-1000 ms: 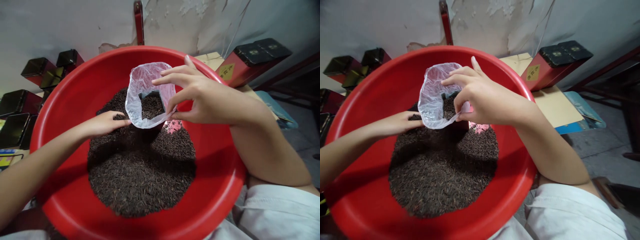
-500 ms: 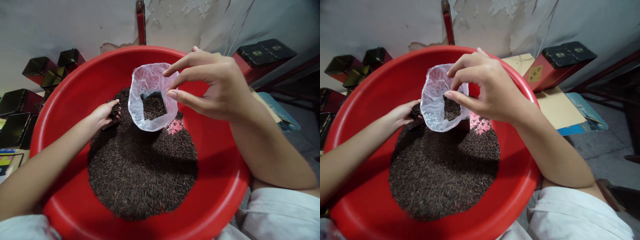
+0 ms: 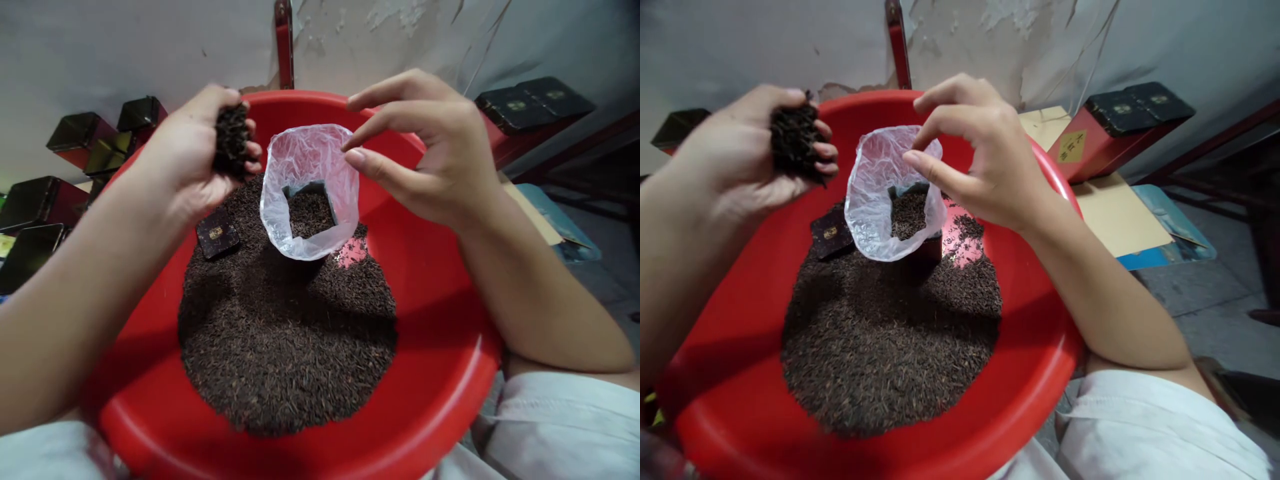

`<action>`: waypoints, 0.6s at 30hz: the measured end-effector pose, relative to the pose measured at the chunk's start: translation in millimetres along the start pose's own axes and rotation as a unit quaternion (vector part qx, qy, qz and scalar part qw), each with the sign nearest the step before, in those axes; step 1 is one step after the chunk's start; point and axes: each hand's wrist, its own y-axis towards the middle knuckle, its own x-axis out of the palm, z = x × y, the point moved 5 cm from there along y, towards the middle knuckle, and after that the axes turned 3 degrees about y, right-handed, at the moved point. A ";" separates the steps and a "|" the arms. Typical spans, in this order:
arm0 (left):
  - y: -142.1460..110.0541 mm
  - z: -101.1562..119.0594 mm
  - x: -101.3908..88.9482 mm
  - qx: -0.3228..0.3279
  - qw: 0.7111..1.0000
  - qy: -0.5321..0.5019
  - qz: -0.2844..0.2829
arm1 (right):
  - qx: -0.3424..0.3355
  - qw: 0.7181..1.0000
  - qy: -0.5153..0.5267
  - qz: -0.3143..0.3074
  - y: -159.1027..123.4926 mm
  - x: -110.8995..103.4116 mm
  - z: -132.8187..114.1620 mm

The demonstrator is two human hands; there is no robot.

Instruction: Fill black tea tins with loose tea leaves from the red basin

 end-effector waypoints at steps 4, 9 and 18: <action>4.5 28.5 32.5 -0.017 0.992 -0.128 -0.006 | 0.037 0.998 0.016 0.055 1.6 -0.9 12.3; 24.7 20.6 85.9 0.044 0.915 0.364 -0.167 | 0.118 0.983 0.106 0.091 3.0 0.5 27.9; 25.2 17.4 111.6 0.113 0.841 0.468 -0.246 | 0.241 0.969 0.055 -0.009 -0.5 17.8 44.2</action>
